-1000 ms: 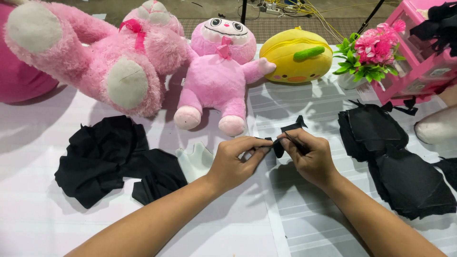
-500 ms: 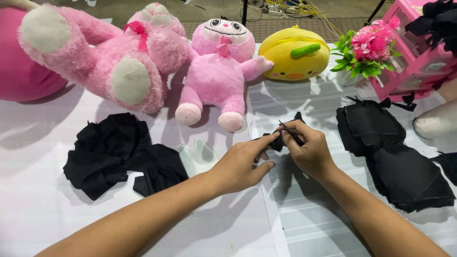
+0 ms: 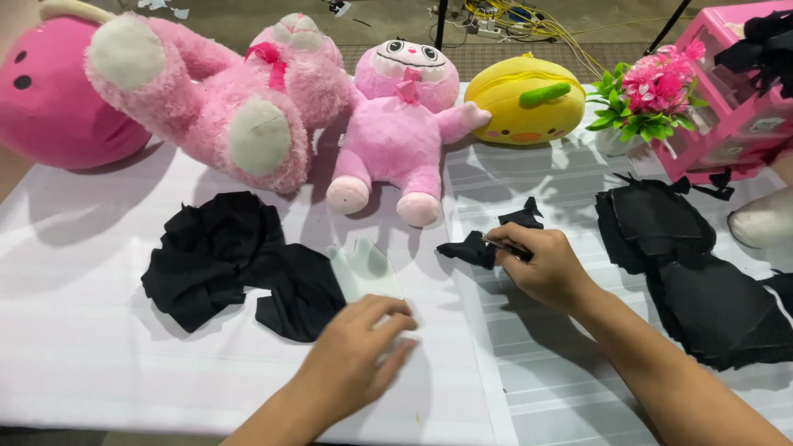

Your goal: The person cuts black ribbon into pieces with scissors, then folds and pinches the cut pieces by hand to shape decorative bows, setting finished bows aside and stacking them near a pink rack on the table.

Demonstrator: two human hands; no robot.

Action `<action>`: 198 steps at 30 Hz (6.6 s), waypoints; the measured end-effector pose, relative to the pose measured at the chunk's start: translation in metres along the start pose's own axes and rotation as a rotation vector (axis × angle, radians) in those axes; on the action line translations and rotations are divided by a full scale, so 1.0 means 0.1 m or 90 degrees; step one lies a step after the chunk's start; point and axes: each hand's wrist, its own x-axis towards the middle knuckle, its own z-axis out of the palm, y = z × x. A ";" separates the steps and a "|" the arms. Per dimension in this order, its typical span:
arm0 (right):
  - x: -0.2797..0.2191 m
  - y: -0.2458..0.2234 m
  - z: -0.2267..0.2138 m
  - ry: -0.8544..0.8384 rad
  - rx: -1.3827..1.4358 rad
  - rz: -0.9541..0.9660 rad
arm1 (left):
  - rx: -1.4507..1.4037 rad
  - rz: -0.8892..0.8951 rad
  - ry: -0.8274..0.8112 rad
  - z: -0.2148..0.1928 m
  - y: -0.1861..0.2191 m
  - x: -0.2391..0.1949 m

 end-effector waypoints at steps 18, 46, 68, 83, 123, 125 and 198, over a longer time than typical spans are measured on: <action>-0.05 -1.11 -0.66 -0.337 -0.077 0.135 | 0.165 -0.124 0.053 -0.36 -0.35 -0.67; -0.93 -0.96 -0.97 -0.456 -0.329 0.284 | 0.282 -0.249 -0.171 0.76 -0.64 1.19; -0.02 -0.71 -0.71 -0.031 -0.023 -0.012 | -0.498 -0.220 -0.102 0.24 -0.37 1.11; -0.02 -0.51 -0.10 0.017 0.163 -0.059 | -0.432 -0.163 0.086 0.54 -0.69 0.87; -0.07 0.08 0.16 -0.003 0.514 0.165 | -0.575 -0.238 0.198 0.70 -0.93 0.87; -0.11 0.22 0.18 0.012 0.523 0.175 | -0.574 -0.236 0.200 0.64 -0.87 0.90; -1.31 0.33 -1.81 0.191 -0.420 0.096 | -0.234 -0.289 -0.139 1.51 0.39 2.25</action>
